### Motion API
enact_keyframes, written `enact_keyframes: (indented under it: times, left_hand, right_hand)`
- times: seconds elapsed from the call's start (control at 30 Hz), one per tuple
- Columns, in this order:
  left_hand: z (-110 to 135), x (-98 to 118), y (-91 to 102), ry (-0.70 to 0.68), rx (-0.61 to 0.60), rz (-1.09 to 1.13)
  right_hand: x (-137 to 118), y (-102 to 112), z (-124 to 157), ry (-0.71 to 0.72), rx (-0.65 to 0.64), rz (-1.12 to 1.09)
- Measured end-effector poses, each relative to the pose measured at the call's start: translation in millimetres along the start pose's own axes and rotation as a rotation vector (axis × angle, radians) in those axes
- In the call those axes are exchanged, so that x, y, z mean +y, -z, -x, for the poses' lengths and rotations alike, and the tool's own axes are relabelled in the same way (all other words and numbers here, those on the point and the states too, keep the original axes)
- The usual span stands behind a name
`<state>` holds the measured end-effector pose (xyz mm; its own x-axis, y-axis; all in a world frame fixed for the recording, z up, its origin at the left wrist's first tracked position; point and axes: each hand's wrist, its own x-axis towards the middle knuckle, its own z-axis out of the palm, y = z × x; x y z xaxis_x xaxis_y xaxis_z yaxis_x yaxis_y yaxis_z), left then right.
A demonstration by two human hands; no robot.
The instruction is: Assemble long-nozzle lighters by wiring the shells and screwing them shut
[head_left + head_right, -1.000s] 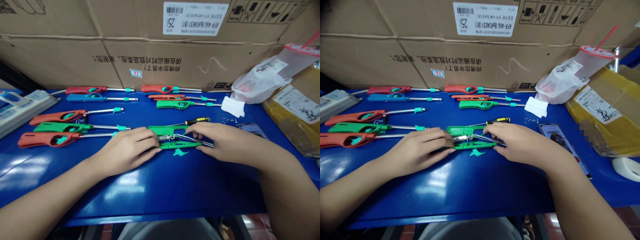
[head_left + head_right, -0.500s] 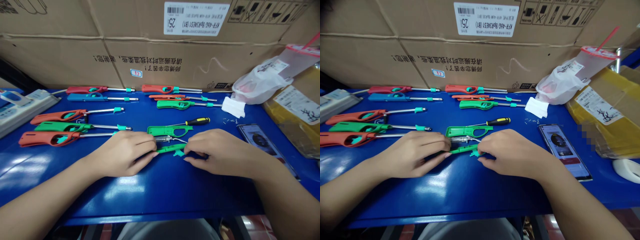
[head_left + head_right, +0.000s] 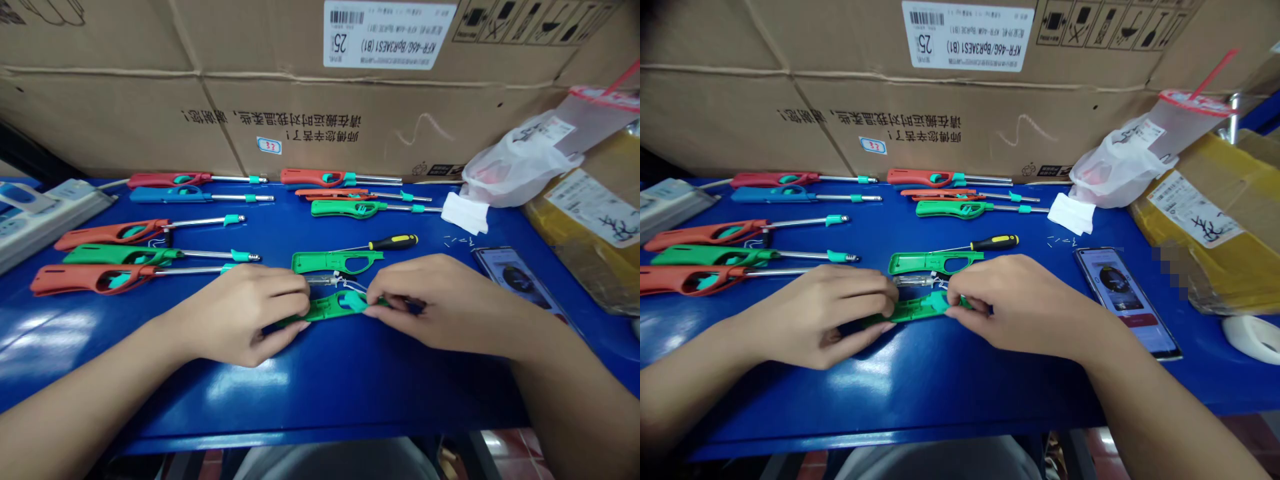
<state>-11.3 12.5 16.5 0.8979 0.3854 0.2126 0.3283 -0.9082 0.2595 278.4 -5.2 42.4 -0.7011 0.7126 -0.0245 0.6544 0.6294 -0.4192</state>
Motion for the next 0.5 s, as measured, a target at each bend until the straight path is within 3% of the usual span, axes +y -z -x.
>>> enact_keyframes:
  times: [0.1,0.23,0.37,0.5]
  left_hand:
    - [-0.2,0.1,-2.8,0.004,0.038,0.033]
    - [-2.2,-4.0,-10.3,0.153,0.155,-0.015]
    - [-2.6,-12.6,-21.9,0.304,0.162,0.012]
    - [-1.8,-16.0,-29.7,0.354,0.171,0.089]
  right_hand:
    - [9.9,-0.4,0.6,-0.102,0.057,0.198]
    - [20.3,-3.5,-0.3,-0.190,-0.010,0.322]
    - [13.2,-9.8,-5.2,-0.166,0.084,0.316]
    - [1.4,-22.5,-13.5,-0.084,0.107,0.266]
